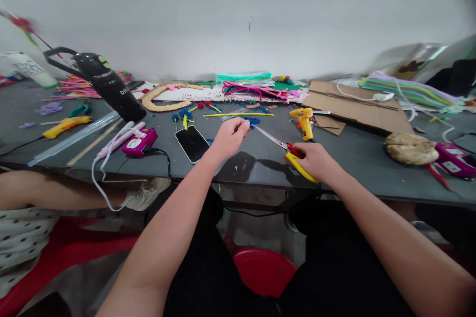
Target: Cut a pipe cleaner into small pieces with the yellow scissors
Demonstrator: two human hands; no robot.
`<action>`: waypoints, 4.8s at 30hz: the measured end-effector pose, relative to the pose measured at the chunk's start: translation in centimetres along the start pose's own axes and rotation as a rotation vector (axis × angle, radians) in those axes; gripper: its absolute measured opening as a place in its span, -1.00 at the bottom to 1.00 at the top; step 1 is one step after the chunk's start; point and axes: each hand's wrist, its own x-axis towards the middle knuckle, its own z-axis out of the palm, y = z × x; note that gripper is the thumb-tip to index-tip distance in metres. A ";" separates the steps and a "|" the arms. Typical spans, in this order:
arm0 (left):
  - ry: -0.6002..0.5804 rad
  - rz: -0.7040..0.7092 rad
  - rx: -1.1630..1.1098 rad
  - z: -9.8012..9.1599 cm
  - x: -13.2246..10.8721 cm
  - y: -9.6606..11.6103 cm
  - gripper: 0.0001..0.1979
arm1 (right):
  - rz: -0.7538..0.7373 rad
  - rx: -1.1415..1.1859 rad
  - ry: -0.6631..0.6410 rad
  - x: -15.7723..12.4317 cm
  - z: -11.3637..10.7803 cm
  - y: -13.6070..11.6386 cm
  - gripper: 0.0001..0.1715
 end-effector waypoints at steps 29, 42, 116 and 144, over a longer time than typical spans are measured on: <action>0.007 0.026 0.019 0.0 -0.1 0.0 -0.73 | 0.024 0.029 -0.043 -0.2 -0.3 0.0 -0.60; 0.010 0.039 0.060 -0.2 -0.2 0.1 -0.72 | 0.049 0.036 -0.086 -0.2 -0.4 -0.2 -0.58; -0.006 0.015 0.032 -0.1 -0.1 0.3 -0.61 | 0.020 0.060 -0.053 -0.2 -0.4 0.3 -0.60; -0.028 0.015 0.040 0.0 -0.2 0.3 -0.60 | 0.041 -0.006 -0.019 -0.2 -0.2 0.3 -0.59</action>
